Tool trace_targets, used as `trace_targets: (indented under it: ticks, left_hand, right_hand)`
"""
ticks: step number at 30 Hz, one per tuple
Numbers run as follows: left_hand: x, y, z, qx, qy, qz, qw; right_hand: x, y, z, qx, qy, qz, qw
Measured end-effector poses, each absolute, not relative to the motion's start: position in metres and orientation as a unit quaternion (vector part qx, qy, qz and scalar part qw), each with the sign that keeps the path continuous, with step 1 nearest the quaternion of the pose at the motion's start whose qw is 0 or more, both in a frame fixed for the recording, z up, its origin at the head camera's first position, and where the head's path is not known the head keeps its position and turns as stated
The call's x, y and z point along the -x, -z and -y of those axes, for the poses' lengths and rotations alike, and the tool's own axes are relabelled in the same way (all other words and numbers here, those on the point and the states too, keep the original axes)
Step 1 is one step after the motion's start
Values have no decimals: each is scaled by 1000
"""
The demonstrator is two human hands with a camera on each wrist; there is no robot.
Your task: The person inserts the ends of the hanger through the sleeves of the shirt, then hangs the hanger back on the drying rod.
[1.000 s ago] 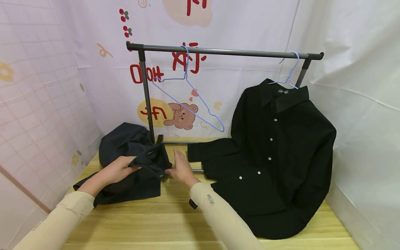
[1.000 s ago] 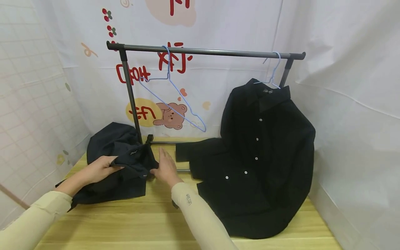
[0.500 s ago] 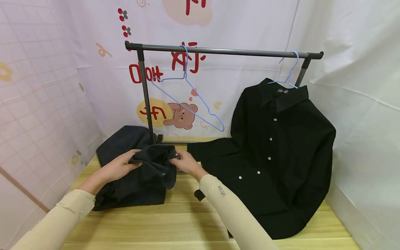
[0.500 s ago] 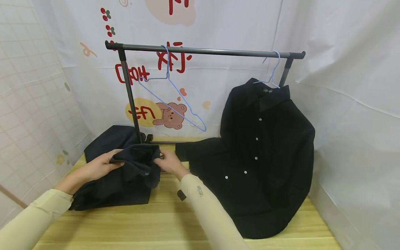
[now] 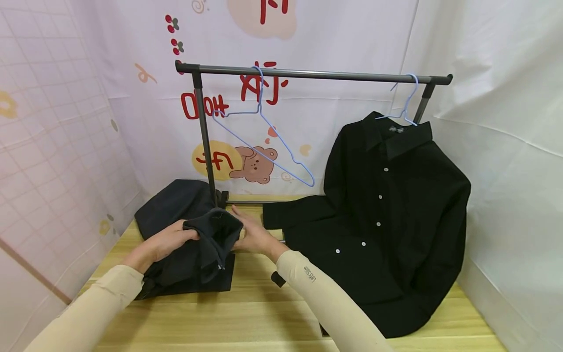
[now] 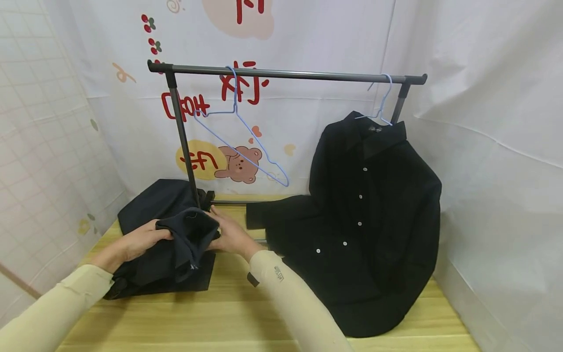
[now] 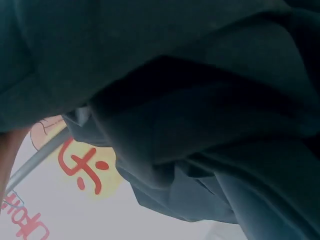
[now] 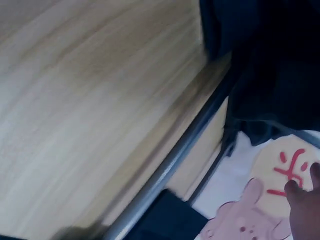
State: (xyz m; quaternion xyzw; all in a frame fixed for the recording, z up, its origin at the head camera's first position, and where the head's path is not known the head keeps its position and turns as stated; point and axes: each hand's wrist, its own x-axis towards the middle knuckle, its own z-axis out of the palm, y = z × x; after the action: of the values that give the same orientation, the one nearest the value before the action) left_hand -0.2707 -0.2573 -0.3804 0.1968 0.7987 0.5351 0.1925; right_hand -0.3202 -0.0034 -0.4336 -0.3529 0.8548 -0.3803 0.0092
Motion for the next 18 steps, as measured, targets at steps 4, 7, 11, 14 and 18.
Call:
trace_targets:
  ticks: [4, 7, 11, 14, 18]
  left_hand:
    - [272, 381, 250, -215, -568, -770, 198]
    - [272, 382, 245, -216, -564, -777, 176]
    - [271, 384, 240, -224, -504, -824, 129]
    - [270, 386, 238, -240, -460, -848, 106]
    - [266, 390, 249, -230, -383, -889, 98]
  right_hand:
    - [311, 428, 12, 358, 409, -839, 27]
    - [304, 423, 17, 320, 440, -838, 24]
    - [299, 419, 22, 290, 482, -826, 29]
    - [298, 417, 21, 269, 485, -831, 48]
    - [303, 417, 9, 230, 469, -852, 30]
